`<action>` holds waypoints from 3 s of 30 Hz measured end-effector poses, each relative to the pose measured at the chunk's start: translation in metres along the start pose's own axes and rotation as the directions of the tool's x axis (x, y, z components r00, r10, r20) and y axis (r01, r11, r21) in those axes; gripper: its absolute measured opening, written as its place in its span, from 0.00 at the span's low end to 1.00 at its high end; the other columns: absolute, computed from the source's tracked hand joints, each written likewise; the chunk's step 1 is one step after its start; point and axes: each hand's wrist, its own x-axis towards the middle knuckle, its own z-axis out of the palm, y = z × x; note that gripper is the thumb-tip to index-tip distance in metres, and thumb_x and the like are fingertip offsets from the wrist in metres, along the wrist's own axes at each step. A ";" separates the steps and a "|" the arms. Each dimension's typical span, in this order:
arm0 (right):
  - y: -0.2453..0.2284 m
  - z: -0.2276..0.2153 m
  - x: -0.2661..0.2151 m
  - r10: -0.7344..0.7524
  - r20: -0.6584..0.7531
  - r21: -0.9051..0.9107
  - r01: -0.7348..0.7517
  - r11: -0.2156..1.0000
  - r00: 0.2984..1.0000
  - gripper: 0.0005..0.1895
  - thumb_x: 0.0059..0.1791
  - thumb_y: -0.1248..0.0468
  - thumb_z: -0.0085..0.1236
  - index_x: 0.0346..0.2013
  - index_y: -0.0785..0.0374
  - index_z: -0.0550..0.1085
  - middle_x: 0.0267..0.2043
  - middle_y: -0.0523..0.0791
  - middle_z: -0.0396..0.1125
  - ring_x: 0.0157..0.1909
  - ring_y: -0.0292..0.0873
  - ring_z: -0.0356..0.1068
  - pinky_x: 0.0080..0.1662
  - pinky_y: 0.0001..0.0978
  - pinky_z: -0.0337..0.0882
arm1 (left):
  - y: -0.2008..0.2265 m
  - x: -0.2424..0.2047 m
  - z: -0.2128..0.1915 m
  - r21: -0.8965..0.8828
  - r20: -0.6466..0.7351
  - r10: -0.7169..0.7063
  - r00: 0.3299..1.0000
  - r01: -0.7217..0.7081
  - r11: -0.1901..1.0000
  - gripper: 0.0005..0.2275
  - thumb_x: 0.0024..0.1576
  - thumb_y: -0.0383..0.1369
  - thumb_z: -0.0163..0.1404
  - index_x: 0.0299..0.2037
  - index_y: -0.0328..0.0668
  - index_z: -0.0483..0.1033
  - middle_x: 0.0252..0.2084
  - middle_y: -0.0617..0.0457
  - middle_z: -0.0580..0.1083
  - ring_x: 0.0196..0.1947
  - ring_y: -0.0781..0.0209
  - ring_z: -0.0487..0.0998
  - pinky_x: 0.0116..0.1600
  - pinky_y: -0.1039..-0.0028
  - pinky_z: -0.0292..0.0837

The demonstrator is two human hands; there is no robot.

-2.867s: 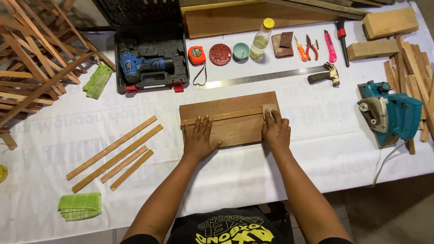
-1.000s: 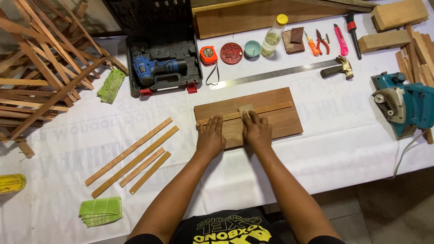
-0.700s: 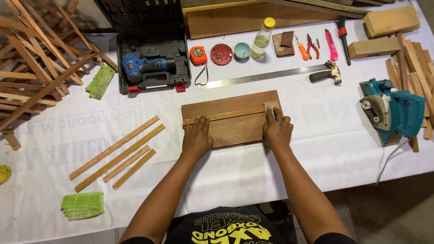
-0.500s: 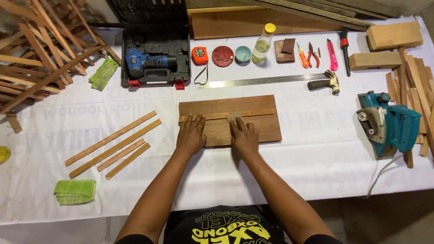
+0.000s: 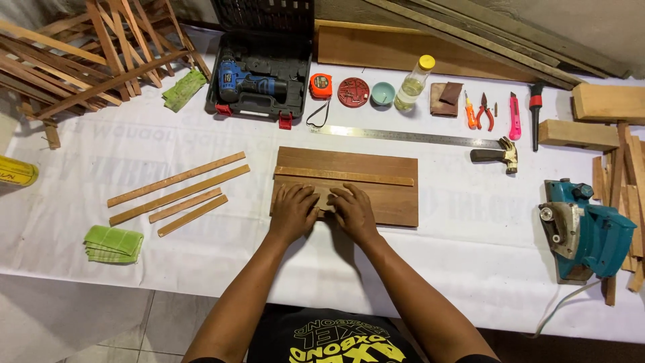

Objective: The recorder is sanding small wooden strips and a larger wooden board to smooth their surfaces for furniture construction.

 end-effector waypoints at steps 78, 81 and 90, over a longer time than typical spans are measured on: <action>0.196 -0.167 -0.125 0.780 0.192 0.282 -0.794 0.538 0.596 0.14 0.48 0.61 0.60 0.49 0.57 0.79 0.32 0.44 0.76 0.32 0.41 0.76 0.39 0.34 0.74 | 0.292 0.116 0.175 -0.432 0.393 -0.307 0.867 0.469 0.770 0.24 0.54 0.29 0.55 0.63 0.40 0.71 0.51 0.43 0.76 0.50 0.48 0.79 0.55 0.62 0.74; 0.203 -0.165 -0.127 0.776 0.193 0.263 -0.793 0.549 0.601 0.15 0.48 0.61 0.60 0.49 0.58 0.78 0.33 0.44 0.76 0.34 0.41 0.76 0.41 0.34 0.74 | 0.294 0.116 0.174 -0.457 0.372 -0.299 0.879 0.454 0.765 0.24 0.54 0.29 0.55 0.63 0.39 0.71 0.52 0.43 0.76 0.51 0.49 0.79 0.56 0.62 0.74; 0.204 -0.166 -0.122 0.768 0.190 0.192 -0.790 0.582 0.612 0.16 0.48 0.59 0.61 0.50 0.58 0.78 0.35 0.46 0.76 0.37 0.45 0.77 0.44 0.37 0.75 | 0.297 0.118 0.171 -0.456 0.360 -0.328 0.873 0.471 0.755 0.24 0.52 0.28 0.56 0.61 0.41 0.73 0.48 0.44 0.78 0.48 0.49 0.80 0.53 0.63 0.75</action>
